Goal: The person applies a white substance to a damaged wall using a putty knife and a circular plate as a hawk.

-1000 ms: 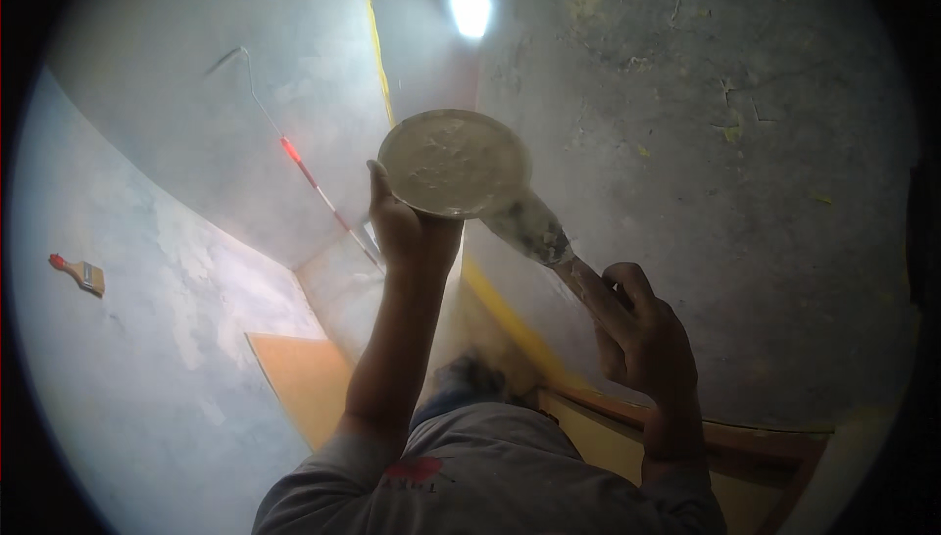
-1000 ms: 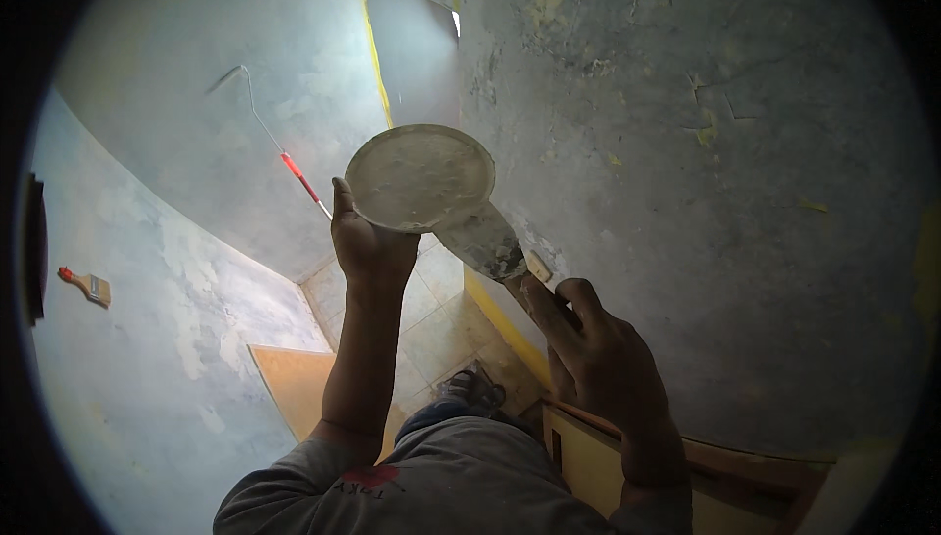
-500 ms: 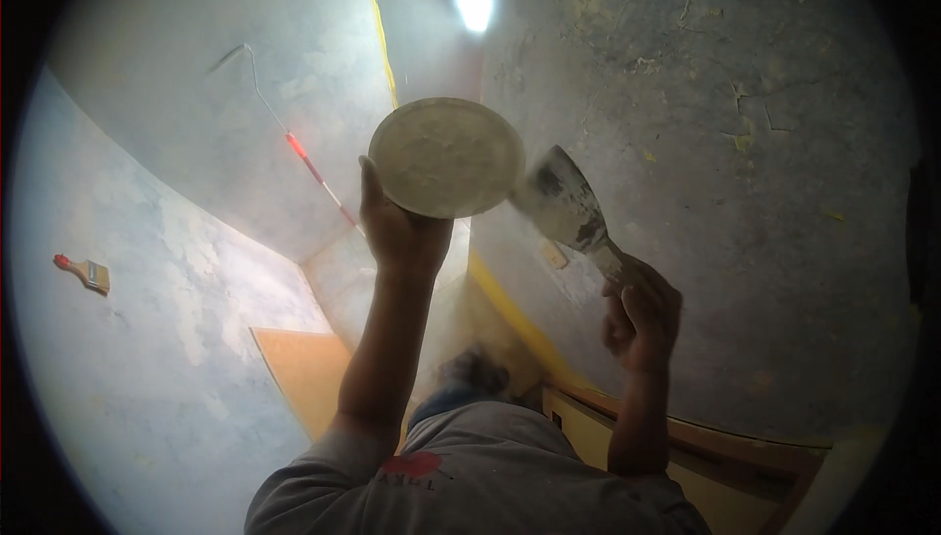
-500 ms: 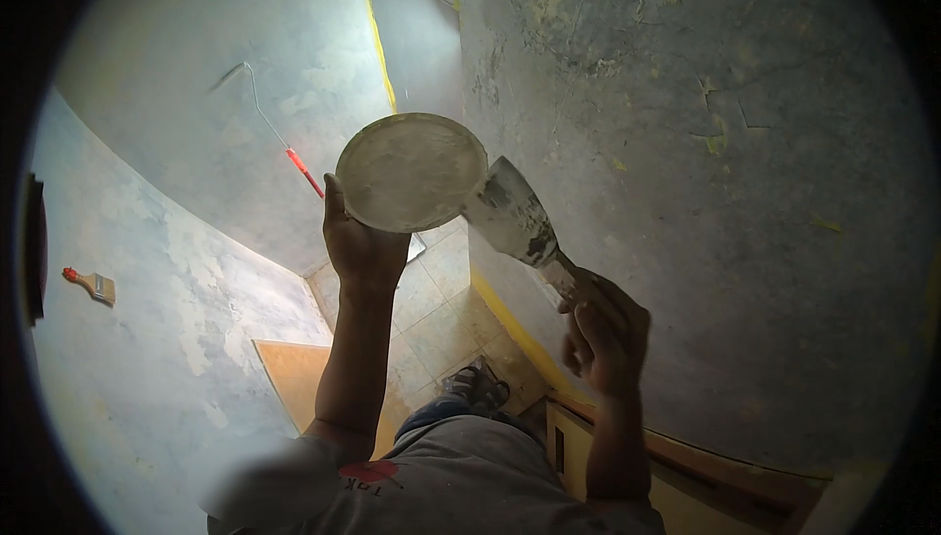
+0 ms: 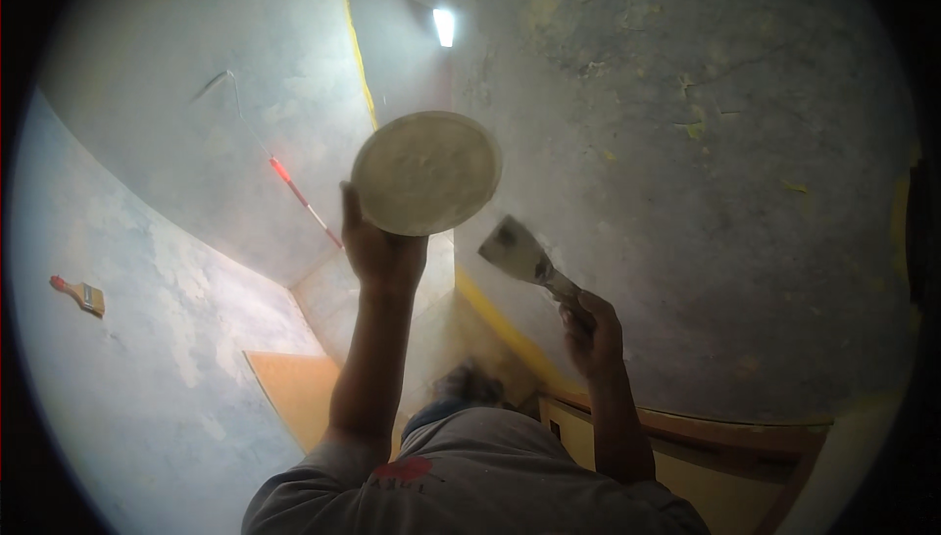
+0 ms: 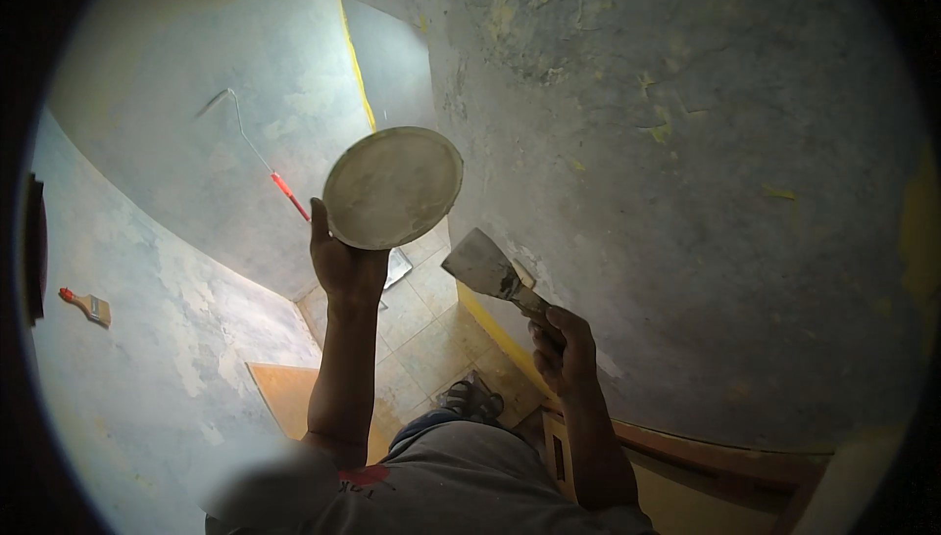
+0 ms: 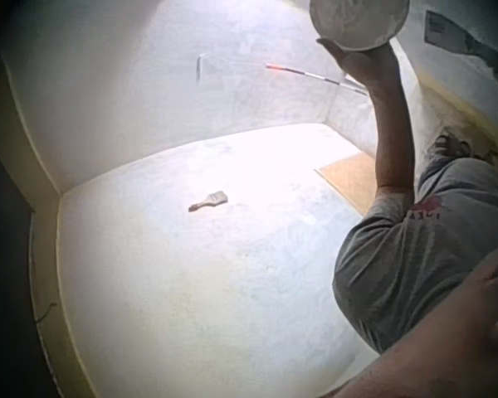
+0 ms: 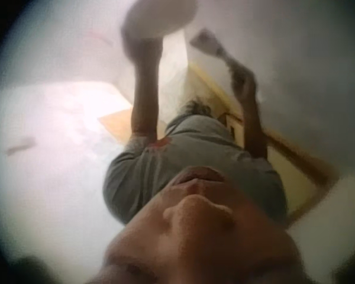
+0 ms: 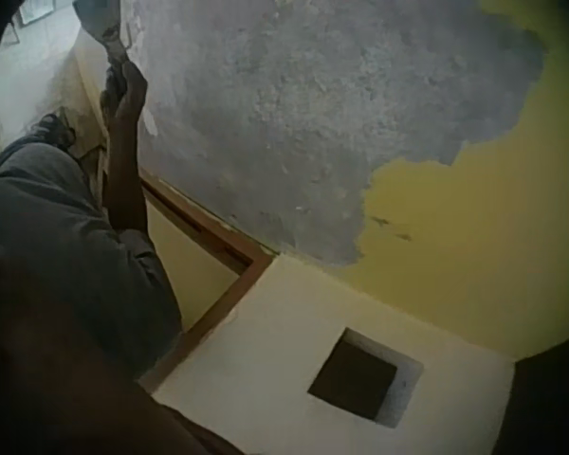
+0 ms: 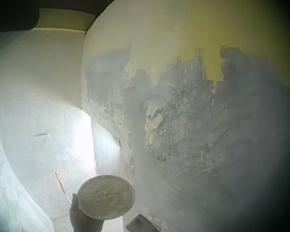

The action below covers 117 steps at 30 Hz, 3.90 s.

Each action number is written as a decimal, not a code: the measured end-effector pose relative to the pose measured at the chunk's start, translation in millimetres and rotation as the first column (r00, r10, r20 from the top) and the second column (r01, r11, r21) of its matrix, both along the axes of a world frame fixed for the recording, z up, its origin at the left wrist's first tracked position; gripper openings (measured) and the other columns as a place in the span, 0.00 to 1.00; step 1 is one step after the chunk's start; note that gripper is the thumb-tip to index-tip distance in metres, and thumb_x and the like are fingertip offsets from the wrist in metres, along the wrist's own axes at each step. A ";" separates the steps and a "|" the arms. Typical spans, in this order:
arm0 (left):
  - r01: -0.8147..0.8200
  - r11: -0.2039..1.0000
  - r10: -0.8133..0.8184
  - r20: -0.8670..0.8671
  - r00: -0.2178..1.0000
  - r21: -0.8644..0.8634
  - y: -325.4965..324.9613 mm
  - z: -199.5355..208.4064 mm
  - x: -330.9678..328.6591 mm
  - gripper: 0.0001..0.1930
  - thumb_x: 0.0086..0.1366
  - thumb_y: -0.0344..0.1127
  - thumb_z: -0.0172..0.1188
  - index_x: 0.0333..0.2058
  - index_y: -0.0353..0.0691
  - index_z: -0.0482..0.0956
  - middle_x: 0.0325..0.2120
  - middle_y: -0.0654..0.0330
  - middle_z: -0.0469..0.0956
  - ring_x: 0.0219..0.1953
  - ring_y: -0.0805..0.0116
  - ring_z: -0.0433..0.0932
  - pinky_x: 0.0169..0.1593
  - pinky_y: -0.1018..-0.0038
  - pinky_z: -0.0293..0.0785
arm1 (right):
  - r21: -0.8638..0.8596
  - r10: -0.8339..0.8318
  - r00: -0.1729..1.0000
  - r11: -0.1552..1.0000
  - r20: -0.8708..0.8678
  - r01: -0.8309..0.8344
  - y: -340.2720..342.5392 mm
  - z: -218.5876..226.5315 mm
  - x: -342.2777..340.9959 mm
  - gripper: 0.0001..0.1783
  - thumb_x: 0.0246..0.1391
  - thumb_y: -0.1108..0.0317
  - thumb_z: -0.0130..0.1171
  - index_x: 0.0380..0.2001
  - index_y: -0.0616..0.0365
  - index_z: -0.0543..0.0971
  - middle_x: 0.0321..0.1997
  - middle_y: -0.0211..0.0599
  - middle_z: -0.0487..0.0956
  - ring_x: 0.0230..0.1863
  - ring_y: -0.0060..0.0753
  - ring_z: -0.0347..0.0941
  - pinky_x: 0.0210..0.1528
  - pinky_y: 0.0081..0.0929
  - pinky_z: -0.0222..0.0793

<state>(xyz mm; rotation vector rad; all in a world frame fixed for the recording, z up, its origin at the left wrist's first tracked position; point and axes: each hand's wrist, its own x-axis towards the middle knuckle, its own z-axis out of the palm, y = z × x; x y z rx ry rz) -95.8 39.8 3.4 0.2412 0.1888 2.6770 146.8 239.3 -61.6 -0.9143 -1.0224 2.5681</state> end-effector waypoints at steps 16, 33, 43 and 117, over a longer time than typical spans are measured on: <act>-0.451 0.848 0.383 -0.265 0.885 -0.280 5.6 33.8 -7.2 0.20 0.84 0.39 0.42 0.62 0.31 0.71 0.56 0.51 0.77 0.57 0.60 0.78 0.61 0.61 0.77 | 0.292 0.058 0.965 0.956 -0.255 0.020 -12.1 43.0 101.1 0.16 0.66 0.54 0.61 0.40 0.58 0.76 0.28 0.34 0.75 0.24 0.25 0.66 0.26 0.33 0.64; -0.523 0.787 0.274 -0.574 0.772 -0.328 22.7 -26.8 22.3 0.33 0.81 0.58 0.34 0.69 0.37 0.64 0.66 0.49 0.69 0.69 0.49 0.68 0.70 0.48 0.66 | 0.711 -0.198 0.976 0.672 -0.094 0.205 -4.7 14.7 91.3 0.09 0.65 0.61 0.68 0.44 0.46 0.78 0.34 0.31 0.84 0.35 0.20 0.76 0.39 0.29 0.73; -0.510 0.612 0.090 -0.588 0.804 -0.604 27.3 -95.4 110.4 0.29 0.83 0.52 0.40 0.68 0.33 0.65 0.62 0.43 0.73 0.63 0.52 0.74 0.65 0.54 0.76 | 0.876 -0.196 0.974 0.483 0.114 -0.006 22.0 -15.4 104.4 0.13 0.65 0.60 0.68 0.43 0.57 0.80 0.30 0.29 0.81 0.33 0.23 0.75 0.38 0.30 0.73; 0.179 0.964 -0.165 0.087 0.983 -0.197 21.0 26.7 158.5 0.40 0.74 0.66 0.48 0.74 0.46 0.57 0.70 0.47 0.60 0.73 0.43 0.59 0.72 0.40 0.58 | 0.264 0.071 0.472 -0.751 -0.879 0.605 55.0 483.1 -121.8 0.16 0.63 0.76 0.55 0.52 0.71 0.80 0.40 0.61 0.86 0.43 0.54 0.86 0.46 0.39 0.82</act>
